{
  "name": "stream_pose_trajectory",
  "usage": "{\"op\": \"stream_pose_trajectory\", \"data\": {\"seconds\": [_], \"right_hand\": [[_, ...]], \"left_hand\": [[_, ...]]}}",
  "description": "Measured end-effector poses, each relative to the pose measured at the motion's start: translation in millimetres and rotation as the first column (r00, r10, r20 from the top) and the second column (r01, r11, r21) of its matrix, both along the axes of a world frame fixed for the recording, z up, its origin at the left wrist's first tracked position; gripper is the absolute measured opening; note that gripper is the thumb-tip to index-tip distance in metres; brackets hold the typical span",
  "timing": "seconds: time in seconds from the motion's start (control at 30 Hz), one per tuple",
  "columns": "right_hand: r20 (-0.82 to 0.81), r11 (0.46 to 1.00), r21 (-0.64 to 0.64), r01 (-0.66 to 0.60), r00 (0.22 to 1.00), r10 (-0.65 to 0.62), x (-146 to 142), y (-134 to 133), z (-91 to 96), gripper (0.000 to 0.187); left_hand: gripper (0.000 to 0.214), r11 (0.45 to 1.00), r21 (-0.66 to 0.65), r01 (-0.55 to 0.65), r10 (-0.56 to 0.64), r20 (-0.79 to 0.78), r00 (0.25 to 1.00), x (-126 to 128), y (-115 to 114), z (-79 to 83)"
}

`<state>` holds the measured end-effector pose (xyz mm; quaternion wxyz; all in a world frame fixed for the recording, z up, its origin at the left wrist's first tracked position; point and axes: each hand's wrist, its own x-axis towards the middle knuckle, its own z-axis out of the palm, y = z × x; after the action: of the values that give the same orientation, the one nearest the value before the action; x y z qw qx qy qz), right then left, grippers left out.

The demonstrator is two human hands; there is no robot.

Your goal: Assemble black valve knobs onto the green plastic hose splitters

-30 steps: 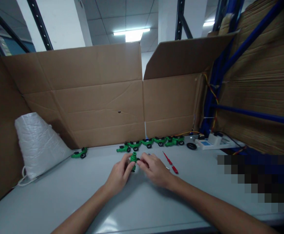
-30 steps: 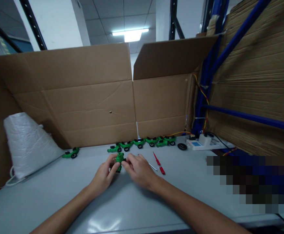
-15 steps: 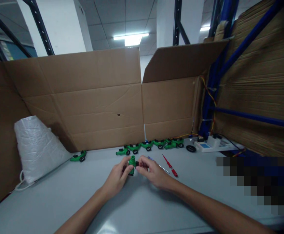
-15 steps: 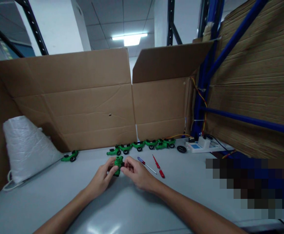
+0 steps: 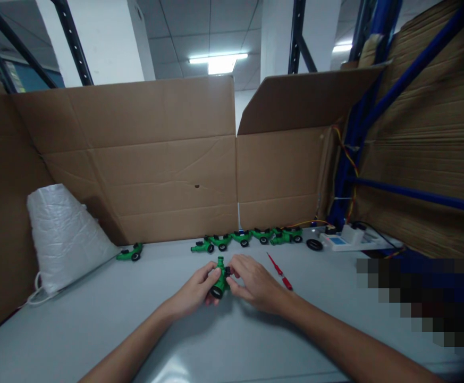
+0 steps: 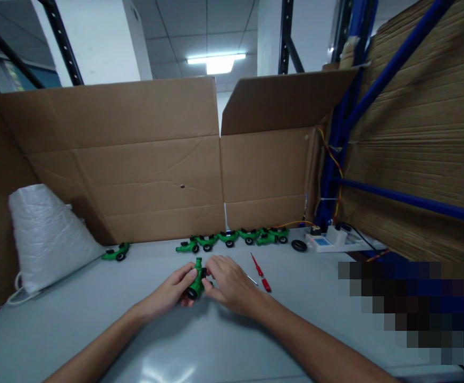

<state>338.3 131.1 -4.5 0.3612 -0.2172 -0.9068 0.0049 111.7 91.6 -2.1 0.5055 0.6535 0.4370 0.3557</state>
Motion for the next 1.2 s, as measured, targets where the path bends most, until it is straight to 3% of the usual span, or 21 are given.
{"op": "stream_pose_trajectory", "data": {"seconds": [0.13,0.27,0.43,0.7,0.8,0.87,0.97,1.0,1.07,1.2], "right_hand": [[0.077,0.979,0.191,0.072,0.993,-0.088,-2,1,-0.1,0.016],[0.155,0.911,0.401,0.093,0.974,-0.168,-1,3,4.7,0.019],[0.145,0.881,0.469,0.062,0.979,-0.146,1,3,8.9,0.027],[0.048,0.973,0.176,0.151,0.986,-0.162,-8,0,-7.4,0.033],[0.01,0.987,-0.046,0.151,0.988,-0.151,-10,-1,-7.3,0.03],[-0.086,0.942,-0.324,0.083,0.989,-0.117,-12,-1,-6.2,0.029],[-0.238,0.764,-0.636,-0.107,0.969,-0.062,-16,1,-7.1,0.032],[-0.269,0.722,-0.674,-0.156,0.962,-0.043,-17,1,-8.1,0.033],[-0.302,0.699,-0.683,-0.211,0.953,-0.007,-17,2,-9.9,0.035],[-0.293,0.746,-0.63,-0.217,0.956,0.031,-12,1,-8.9,0.032]], "left_hand": [[0.056,0.997,-0.068,-0.019,0.023,0.057,0.998,-1,0,-0.9],[0.055,0.991,-0.13,0.036,-0.017,0.148,0.989,-1,0,-2.5],[0.054,0.985,-0.162,0.054,-0.027,0.165,0.986,6,-1,-6.5],[0.056,0.995,0.031,-0.096,0.098,-0.042,0.994,7,-3,-16.2],[0.047,0.976,0.168,-0.136,0.16,-0.141,0.977,6,-6,-9.7],[0.039,0.944,0.301,-0.131,0.206,-0.233,0.95,5,-9,-2.3],[0.032,0.893,0.431,-0.126,0.287,-0.331,0.899,4,-13,7.1],[0.031,0.883,0.454,-0.121,0.302,-0.352,0.886,3,-14,8.8],[0.03,0.878,0.466,-0.107,0.3,-0.363,0.882,2,-14,9.9],[0.034,0.934,0.343,-0.099,0.196,-0.262,0.945,3,-11,5.5]]}}
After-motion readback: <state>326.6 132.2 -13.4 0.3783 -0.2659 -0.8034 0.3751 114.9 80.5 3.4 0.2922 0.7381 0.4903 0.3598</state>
